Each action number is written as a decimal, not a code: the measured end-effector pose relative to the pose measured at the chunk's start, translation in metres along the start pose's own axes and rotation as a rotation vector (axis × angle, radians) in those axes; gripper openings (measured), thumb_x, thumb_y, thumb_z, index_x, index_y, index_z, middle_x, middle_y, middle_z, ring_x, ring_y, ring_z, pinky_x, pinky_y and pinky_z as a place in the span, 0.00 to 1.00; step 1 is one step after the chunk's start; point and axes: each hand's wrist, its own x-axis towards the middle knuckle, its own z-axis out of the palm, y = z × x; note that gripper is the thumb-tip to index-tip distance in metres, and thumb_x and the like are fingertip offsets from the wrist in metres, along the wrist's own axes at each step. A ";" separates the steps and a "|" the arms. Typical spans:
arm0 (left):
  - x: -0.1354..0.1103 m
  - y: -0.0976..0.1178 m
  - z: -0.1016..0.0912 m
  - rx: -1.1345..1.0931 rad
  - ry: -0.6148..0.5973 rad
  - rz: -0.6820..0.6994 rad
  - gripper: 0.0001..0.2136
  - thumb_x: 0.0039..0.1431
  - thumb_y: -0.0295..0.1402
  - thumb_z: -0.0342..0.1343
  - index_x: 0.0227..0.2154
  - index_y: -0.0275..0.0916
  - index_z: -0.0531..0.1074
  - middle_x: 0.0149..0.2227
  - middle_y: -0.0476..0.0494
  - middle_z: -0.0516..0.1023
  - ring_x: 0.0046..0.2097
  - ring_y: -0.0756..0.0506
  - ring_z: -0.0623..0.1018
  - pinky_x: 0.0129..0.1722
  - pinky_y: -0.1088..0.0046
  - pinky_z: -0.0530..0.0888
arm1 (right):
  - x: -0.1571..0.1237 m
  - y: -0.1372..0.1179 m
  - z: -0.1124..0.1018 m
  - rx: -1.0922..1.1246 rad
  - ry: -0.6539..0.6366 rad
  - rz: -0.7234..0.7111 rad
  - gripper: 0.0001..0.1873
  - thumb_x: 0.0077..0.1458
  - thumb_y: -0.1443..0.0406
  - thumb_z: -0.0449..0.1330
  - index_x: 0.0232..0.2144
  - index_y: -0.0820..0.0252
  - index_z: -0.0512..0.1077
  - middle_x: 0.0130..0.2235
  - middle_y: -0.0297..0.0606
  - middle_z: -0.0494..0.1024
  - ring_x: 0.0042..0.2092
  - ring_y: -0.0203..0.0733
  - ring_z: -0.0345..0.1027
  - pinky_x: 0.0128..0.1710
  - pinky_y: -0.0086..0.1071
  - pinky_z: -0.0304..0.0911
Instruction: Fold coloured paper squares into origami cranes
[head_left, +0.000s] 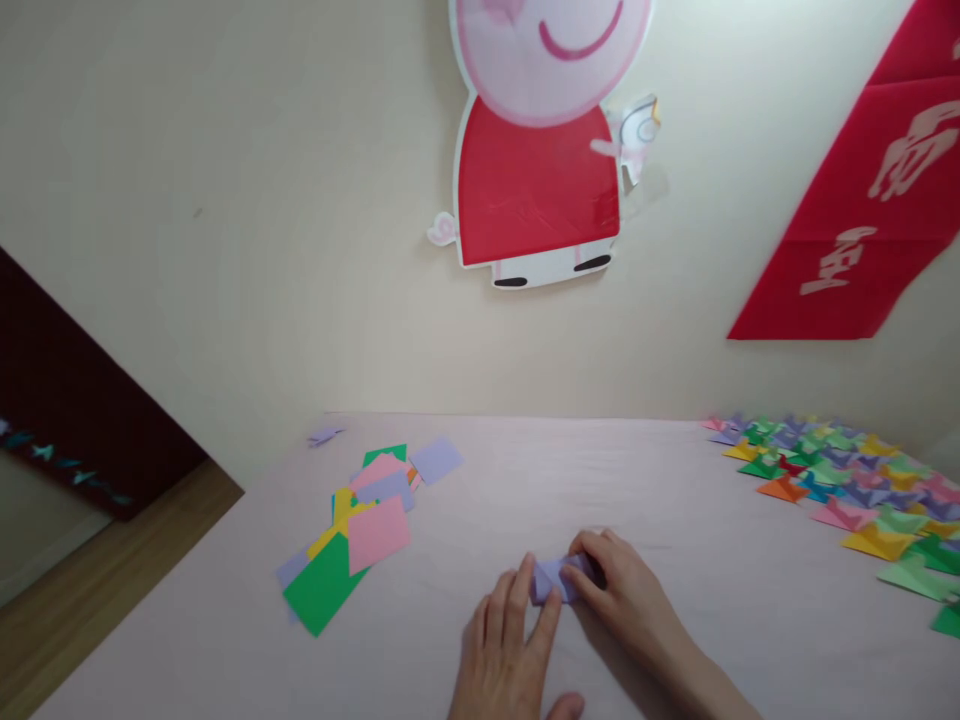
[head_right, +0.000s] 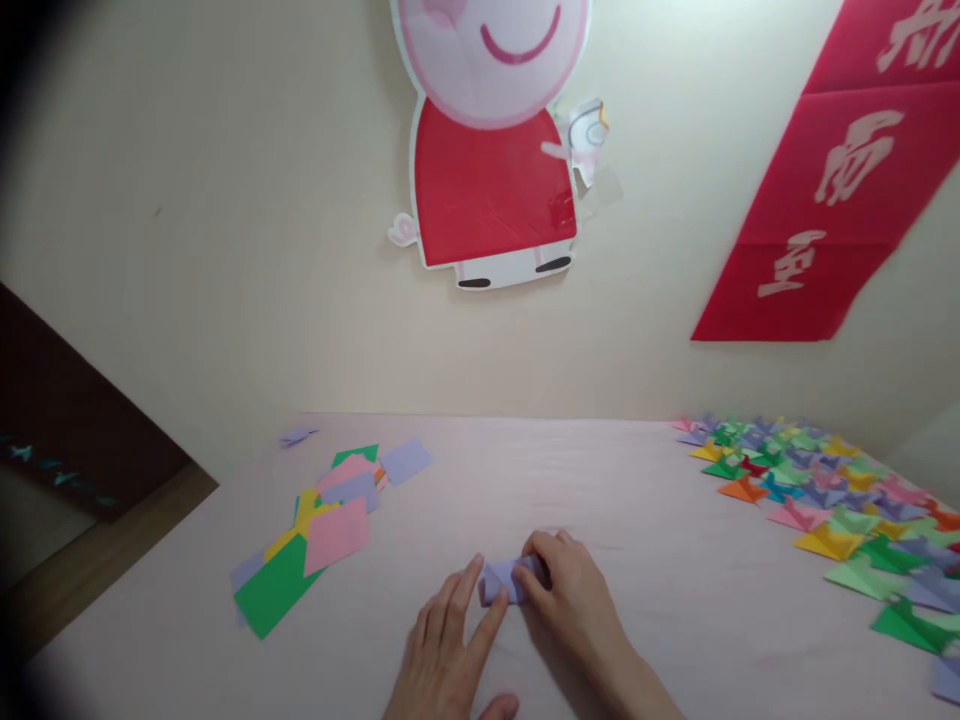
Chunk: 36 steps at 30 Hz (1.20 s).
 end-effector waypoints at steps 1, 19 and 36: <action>0.001 -0.001 -0.001 0.020 0.017 0.058 0.38 0.55 0.57 0.55 0.65 0.46 0.57 0.67 0.37 0.57 0.63 0.33 0.62 0.56 0.58 0.64 | 0.000 0.001 0.001 -0.003 -0.006 -0.012 0.06 0.54 0.63 0.56 0.28 0.57 0.71 0.30 0.35 0.74 0.36 0.44 0.67 0.37 0.34 0.59; 0.007 0.009 -0.013 0.122 0.034 0.220 0.36 0.64 0.59 0.38 0.61 0.34 0.64 0.62 0.41 0.67 0.65 0.40 0.59 0.57 0.62 0.59 | 0.002 0.002 0.001 -0.028 -0.091 -0.022 0.07 0.56 0.62 0.56 0.30 0.57 0.71 0.32 0.38 0.74 0.38 0.47 0.66 0.40 0.39 0.58; 0.009 0.008 -0.021 -0.120 -0.201 0.153 0.37 0.66 0.57 0.34 0.64 0.31 0.57 0.66 0.37 0.55 0.65 0.39 0.61 0.59 0.56 0.61 | 0.003 0.005 0.009 -0.064 -0.023 -0.040 0.09 0.58 0.61 0.55 0.28 0.56 0.71 0.28 0.36 0.73 0.34 0.45 0.66 0.37 0.37 0.58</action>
